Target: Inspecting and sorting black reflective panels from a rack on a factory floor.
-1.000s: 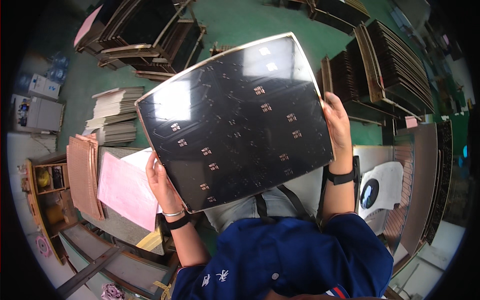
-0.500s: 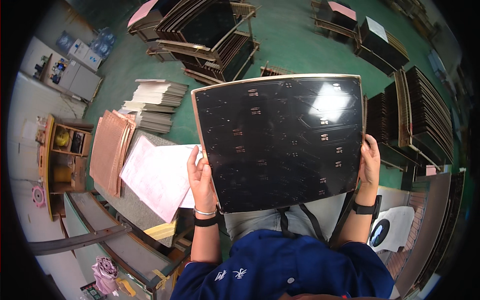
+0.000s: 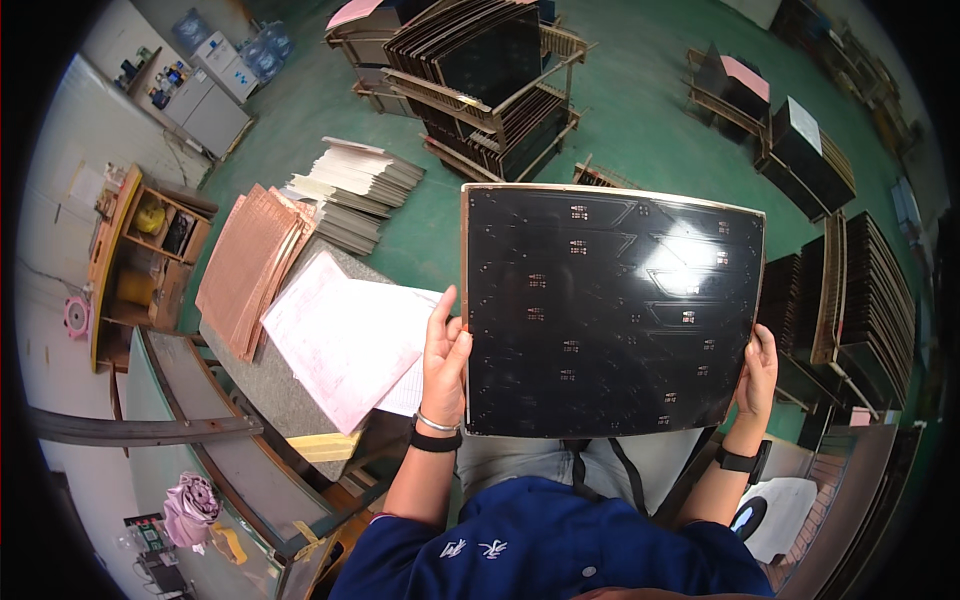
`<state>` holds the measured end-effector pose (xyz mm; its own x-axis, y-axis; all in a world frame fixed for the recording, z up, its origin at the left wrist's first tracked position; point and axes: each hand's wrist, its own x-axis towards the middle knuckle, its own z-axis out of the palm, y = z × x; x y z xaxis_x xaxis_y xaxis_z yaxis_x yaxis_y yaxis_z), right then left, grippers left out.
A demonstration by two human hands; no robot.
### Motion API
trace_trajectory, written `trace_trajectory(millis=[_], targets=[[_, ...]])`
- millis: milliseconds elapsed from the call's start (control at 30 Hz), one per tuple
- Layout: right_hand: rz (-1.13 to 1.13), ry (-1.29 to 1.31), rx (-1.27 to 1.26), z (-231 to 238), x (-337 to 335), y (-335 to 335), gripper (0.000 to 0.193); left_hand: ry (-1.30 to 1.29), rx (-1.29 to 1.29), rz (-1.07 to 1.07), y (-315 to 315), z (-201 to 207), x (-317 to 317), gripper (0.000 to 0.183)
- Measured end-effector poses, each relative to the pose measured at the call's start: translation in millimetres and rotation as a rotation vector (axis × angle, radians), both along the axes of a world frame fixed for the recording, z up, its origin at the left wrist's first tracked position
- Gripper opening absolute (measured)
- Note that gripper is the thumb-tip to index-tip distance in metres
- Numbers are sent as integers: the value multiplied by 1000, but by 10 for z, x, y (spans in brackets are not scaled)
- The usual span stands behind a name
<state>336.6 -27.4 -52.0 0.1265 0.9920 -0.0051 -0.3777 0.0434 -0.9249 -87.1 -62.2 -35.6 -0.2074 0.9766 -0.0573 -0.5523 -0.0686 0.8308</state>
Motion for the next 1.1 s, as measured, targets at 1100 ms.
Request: trace_trajectory(millis=[1100], targets=[[-235, -623, 155, -116, -1880, 1073, 25, -5, 219, -506, 454, 587, -25, 52]])
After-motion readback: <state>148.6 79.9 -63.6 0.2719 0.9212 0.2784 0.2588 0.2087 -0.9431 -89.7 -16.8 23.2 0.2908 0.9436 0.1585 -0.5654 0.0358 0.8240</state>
